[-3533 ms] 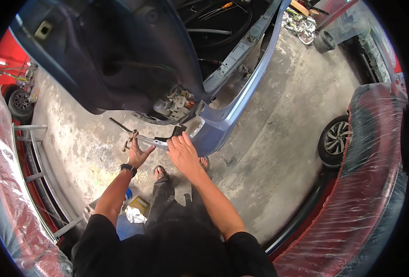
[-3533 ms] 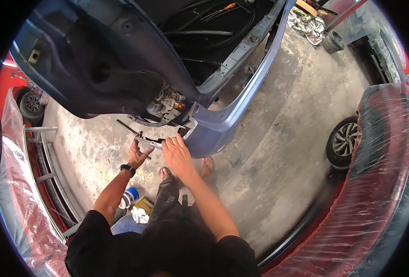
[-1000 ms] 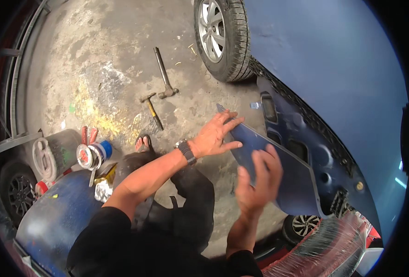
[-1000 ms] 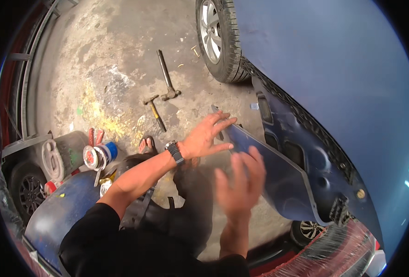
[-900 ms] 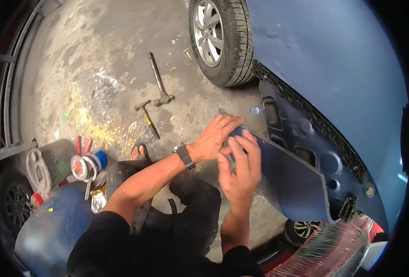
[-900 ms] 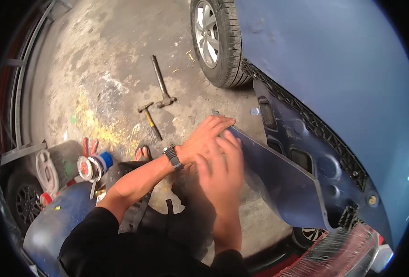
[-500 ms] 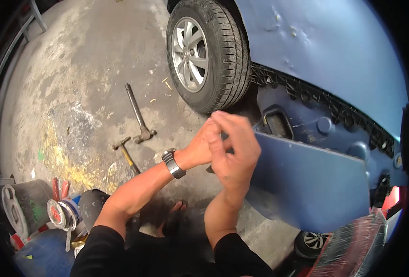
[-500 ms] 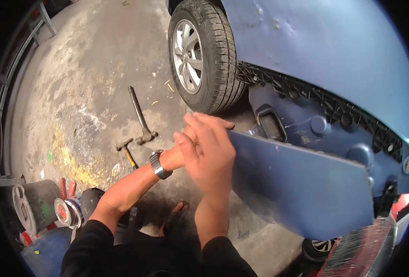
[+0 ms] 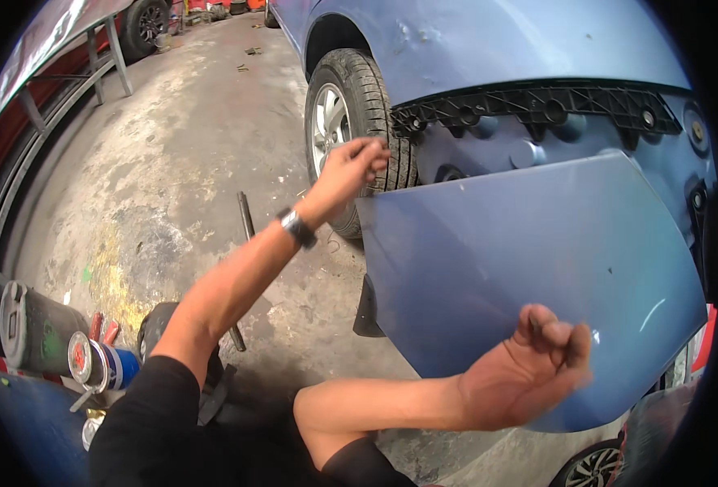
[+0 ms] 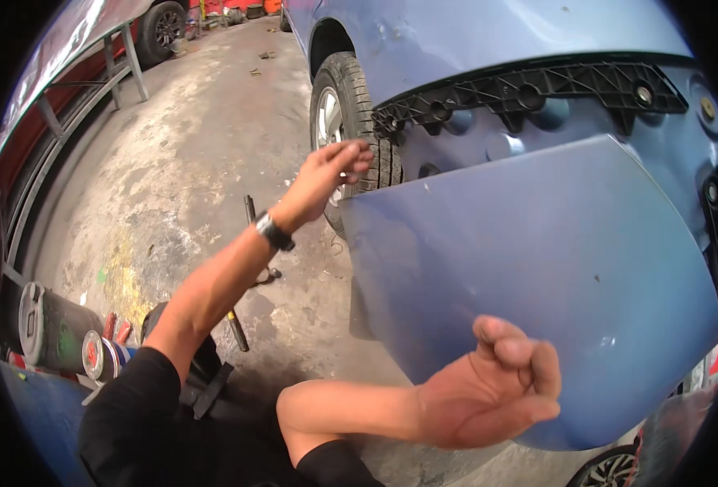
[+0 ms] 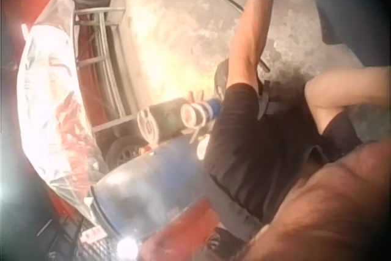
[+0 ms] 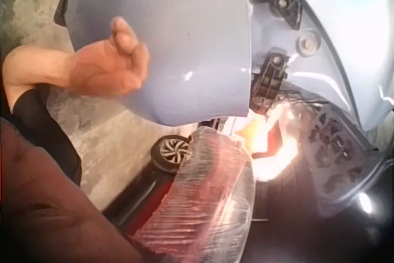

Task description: The person uses a pry tool and a hammer to remove a plastic trim piece from the rear quarter panel of a blue car.

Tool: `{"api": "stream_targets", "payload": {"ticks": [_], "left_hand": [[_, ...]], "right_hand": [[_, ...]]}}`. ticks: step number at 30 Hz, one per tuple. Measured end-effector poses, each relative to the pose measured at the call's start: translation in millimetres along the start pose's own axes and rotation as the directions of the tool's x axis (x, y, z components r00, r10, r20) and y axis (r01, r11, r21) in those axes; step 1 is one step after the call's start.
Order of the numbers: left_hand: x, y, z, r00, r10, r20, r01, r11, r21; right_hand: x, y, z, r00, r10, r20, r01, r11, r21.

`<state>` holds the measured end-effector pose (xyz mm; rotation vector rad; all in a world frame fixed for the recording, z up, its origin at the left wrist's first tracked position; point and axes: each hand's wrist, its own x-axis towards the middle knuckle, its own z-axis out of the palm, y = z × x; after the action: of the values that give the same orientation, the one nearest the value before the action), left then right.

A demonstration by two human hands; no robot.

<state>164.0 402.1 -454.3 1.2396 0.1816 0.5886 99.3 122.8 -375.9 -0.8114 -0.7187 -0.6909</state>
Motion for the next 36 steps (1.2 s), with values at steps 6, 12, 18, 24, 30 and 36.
{"api": "stream_targets", "payload": {"ticks": [6, 12, 18, 24, 30, 36], "left_hand": [[60, 0, 9, 0.993, -0.035, 0.111, 0.076, 0.916, -0.393], [65, -10, 11, 0.985, 0.047, 0.169, 0.047, 0.856, -0.515], [75, -10, 7, 0.986, -0.016, 0.165, 0.113, 0.797, -0.593], [86, -16, -3, 0.95, -0.105, 0.294, 0.282, 0.693, -0.663], [96, -15, -15, 0.897, -0.104, 0.429, 0.395, 0.625, -0.674], [101, -10, -19, 0.865, -0.119, 0.488, 0.452, 0.607, -0.654]], "right_hand": [[10, -25, -37, 0.992, -0.084, 0.093, 0.068, 0.984, 0.164], [0, -3, -25, 0.984, -0.101, 0.145, 0.114, 0.99, -0.083], [-14, 16, 4, 0.981, -0.082, 0.173, 0.134, 0.939, -0.315], [-15, 27, 66, 0.981, 0.031, 0.194, 0.074, 0.856, -0.511], [-30, 28, 126, 0.97, 0.18, 0.16, -0.037, 0.769, -0.639], [-38, 24, 140, 0.795, 0.588, 0.149, -0.298, 0.593, -0.748]]}}
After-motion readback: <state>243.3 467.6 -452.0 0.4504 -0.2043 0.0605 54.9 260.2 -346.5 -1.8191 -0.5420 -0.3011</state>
